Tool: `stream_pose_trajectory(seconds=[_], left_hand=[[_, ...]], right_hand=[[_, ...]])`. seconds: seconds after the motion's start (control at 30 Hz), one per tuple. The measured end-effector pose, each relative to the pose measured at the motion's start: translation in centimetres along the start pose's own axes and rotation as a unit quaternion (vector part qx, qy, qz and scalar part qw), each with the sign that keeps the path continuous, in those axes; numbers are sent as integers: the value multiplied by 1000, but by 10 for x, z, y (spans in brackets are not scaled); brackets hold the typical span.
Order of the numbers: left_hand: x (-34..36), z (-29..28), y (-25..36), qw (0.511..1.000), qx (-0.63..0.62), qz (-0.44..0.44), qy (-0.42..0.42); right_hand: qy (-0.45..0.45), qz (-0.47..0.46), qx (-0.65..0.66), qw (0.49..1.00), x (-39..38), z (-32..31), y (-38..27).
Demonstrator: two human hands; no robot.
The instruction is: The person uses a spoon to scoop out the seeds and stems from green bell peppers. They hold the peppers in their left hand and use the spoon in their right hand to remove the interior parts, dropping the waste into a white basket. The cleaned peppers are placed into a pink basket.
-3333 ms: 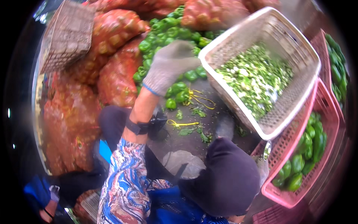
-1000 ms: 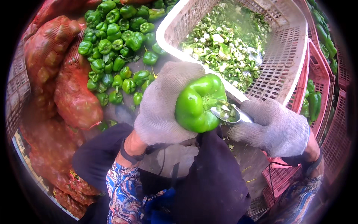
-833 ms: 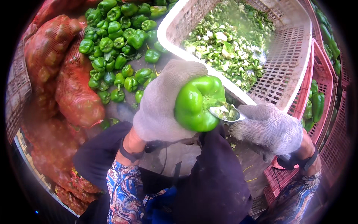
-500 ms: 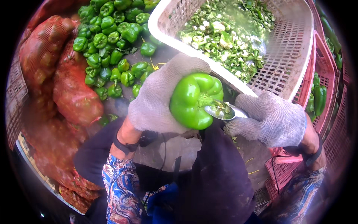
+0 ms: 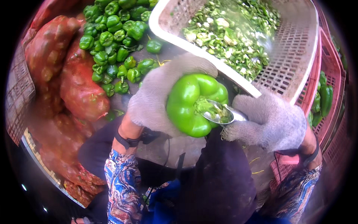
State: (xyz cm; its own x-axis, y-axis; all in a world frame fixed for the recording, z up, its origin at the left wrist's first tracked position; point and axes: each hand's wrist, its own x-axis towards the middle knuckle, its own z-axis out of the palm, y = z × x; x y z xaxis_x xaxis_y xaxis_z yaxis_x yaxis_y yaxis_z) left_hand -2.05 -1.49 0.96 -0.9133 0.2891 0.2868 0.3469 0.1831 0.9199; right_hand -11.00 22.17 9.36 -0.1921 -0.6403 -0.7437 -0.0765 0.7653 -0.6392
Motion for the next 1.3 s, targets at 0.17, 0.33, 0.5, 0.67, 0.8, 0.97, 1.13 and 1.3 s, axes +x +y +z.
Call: stream_pose_trajectory(seconds=[0.17, 0.33, 0.5, 0.67, 0.8, 0.97, 1.13, 1.3], left_hand=[[13, 8, 13, 997, 55, -45, -34], [17, 23, 14, 996, 73, -47, -24], [17, 32, 23, 994, 97, -41, 2], [26, 35, 39, 988, 154, -28, 6], [42, 41, 44, 982, 187, -8, 12], [26, 63, 36, 981, 170, -35, 86], [24, 74, 33, 986, 129, -24, 104], [26, 72, 34, 981, 136, 0, 134]], right_hand=[[25, -56, 102, 993, -6, 21, 38], [-53, 48, 428, 901, -7, 45, 75], [-83, 22, 536, 840, -12, 50, 74], [-30, -51, 489, 870, -15, 62, 82], [54, -158, 431, 887, -19, 66, 88], [112, -111, 543, 825, -25, 65, 81], [276, -156, 583, 748, -21, 81, 83], [313, -86, 289, 901, -46, 92, 92]])
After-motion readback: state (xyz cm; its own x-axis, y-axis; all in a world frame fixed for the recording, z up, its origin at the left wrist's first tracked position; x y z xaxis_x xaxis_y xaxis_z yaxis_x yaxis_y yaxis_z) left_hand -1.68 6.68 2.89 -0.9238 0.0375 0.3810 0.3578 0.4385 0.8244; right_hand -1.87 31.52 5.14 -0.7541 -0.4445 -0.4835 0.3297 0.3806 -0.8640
